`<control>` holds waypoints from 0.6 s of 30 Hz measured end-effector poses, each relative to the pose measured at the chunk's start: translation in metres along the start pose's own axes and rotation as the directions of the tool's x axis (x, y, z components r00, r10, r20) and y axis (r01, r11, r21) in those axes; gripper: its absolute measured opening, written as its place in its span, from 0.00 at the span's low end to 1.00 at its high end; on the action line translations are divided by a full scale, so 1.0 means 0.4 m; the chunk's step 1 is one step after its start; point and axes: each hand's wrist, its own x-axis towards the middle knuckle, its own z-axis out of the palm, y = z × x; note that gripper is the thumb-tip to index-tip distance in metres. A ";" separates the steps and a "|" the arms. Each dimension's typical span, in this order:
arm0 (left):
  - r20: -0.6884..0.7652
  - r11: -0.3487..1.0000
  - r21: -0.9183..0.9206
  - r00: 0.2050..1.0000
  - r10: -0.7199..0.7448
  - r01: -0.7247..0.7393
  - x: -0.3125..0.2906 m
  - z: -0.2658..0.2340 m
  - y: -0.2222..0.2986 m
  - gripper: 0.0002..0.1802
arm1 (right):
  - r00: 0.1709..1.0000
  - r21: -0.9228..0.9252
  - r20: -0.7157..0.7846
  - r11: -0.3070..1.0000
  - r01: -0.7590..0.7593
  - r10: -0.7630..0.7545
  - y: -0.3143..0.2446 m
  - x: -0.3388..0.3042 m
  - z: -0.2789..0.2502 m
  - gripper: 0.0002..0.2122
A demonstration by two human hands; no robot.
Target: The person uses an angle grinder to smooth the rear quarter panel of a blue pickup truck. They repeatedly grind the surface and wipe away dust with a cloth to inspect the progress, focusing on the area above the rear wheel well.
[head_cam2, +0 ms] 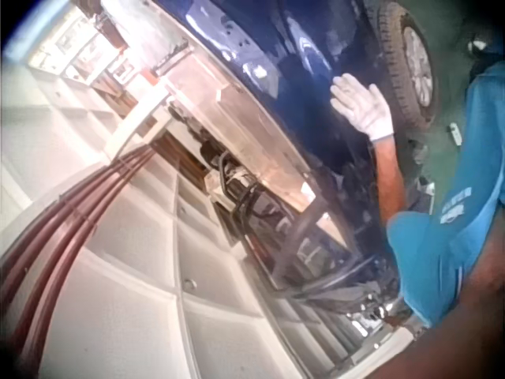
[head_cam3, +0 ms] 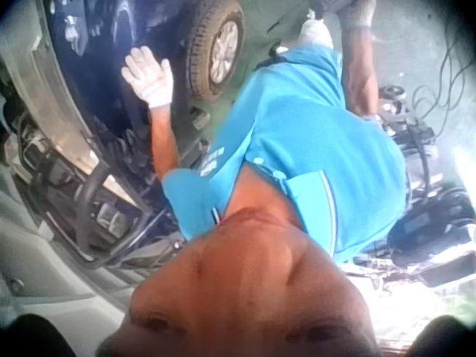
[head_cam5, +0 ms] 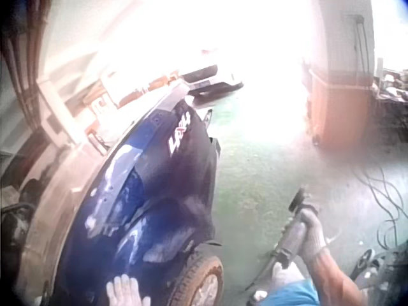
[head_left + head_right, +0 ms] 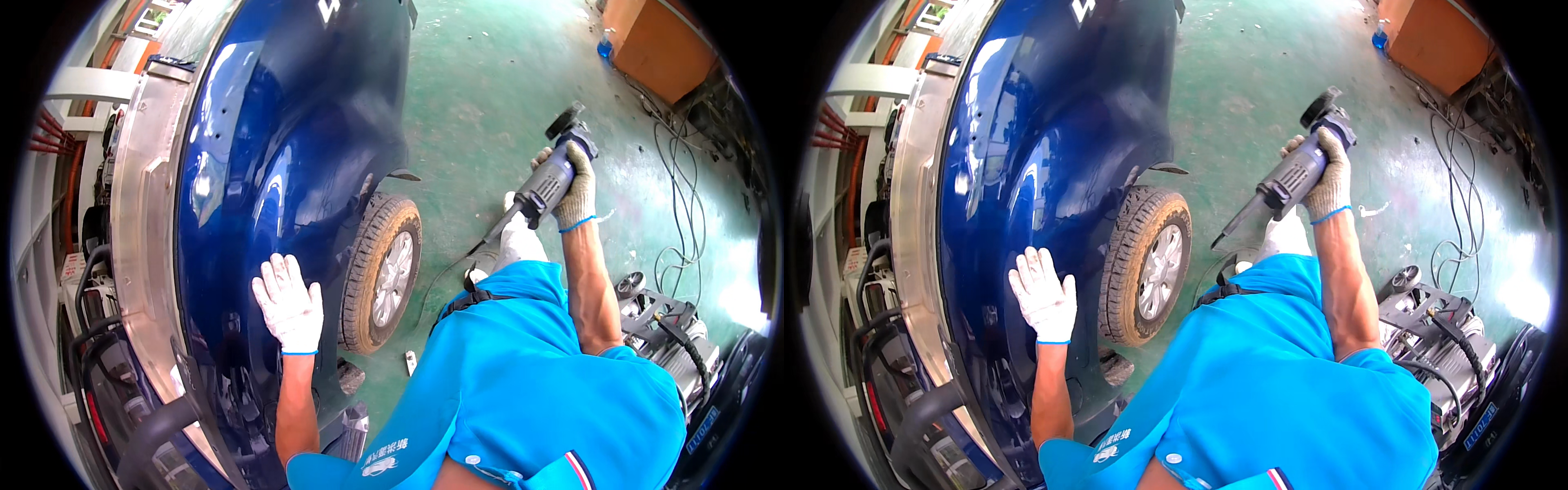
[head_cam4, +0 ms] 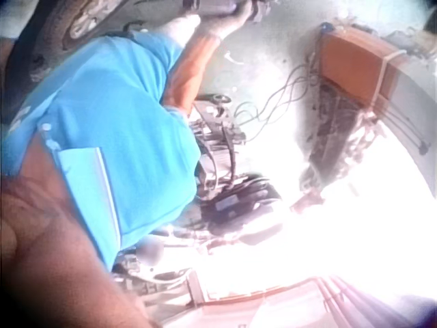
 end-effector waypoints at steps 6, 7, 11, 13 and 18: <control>0.216 0.984 -0.055 0.961 0.175 -0.167 0.188 -0.061 0.091 0.44 | 0.989 0.034 0.012 0.989 -0.146 0.146 0.003 0.064 -0.018 0.23; 0.187 0.971 -0.078 0.954 0.235 -0.224 0.228 -0.058 0.119 0.44 | 0.989 0.032 0.014 0.988 -0.150 0.149 -0.002 0.079 -0.022 0.23; 0.088 0.899 -0.179 0.903 0.420 -0.400 0.349 0.019 0.217 0.45 | 0.976 -0.060 0.020 0.974 -0.217 0.219 -0.005 0.103 -0.016 0.20; 0.047 0.863 -0.232 0.881 0.471 -0.449 0.412 0.047 0.262 0.41 | 0.974 -0.164 -0.019 0.961 -0.225 0.224 -0.010 0.096 0.002 0.18; 0.278 0.777 -0.480 0.770 0.575 -0.407 0.582 -0.083 0.259 0.29 | 0.970 -0.269 0.020 0.936 -0.228 0.243 -0.053 0.137 0.017 0.17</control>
